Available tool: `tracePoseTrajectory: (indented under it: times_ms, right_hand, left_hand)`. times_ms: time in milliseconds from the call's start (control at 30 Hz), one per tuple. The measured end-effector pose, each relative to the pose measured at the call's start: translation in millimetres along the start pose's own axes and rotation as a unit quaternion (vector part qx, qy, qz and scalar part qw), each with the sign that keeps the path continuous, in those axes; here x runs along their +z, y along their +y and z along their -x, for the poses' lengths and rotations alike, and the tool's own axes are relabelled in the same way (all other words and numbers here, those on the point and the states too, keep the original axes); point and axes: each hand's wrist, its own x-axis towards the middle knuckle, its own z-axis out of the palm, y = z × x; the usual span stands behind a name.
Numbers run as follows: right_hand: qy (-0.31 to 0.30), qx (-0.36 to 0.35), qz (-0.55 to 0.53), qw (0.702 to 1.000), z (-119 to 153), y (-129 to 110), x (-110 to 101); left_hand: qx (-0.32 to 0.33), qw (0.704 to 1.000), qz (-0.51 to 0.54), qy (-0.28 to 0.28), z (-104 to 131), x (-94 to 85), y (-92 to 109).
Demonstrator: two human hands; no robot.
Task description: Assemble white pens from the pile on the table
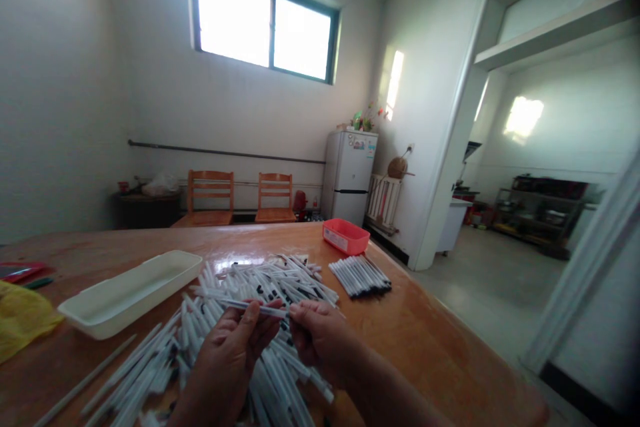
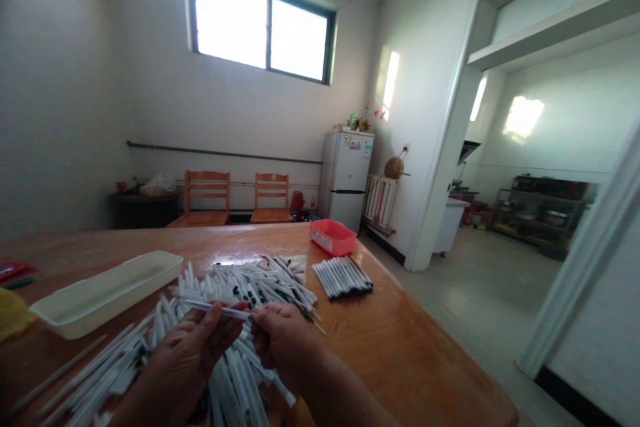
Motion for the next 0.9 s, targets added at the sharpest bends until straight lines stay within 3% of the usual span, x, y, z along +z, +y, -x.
tracePoseTrajectory:
  times_ms: [167,400,567,633,767,900]
  right_hand:
    - [-0.017,0.023,0.058,0.998,5,-11,-9]
    - [0.135,-0.06,0.15,0.978,14,-40,-55]
    - [0.174,-0.058,0.253,0.95,14,-38,-67]
    - [0.173,-0.082,0.32,0.928,15,-38,-64]
    - [0.138,-0.143,0.479,0.855,29,-48,-50]
    - [0.049,-0.122,0.542,0.83,52,-54,-36]
  left_hand:
    - [-0.024,1.0,-0.005,-0.018,-1,-1.4,-5]
    - [-0.041,0.998,-0.04,0.017,-2,-9.0,7]
    - [-0.032,0.996,-0.077,0.018,-4,-14.0,7]
    - [-0.023,0.995,-0.102,0.002,-5,-16.6,6]
    - [-0.013,0.989,-0.143,-0.019,-7,-19.8,7]
    - [-0.011,0.987,-0.157,-0.01,-7,-19.5,11]
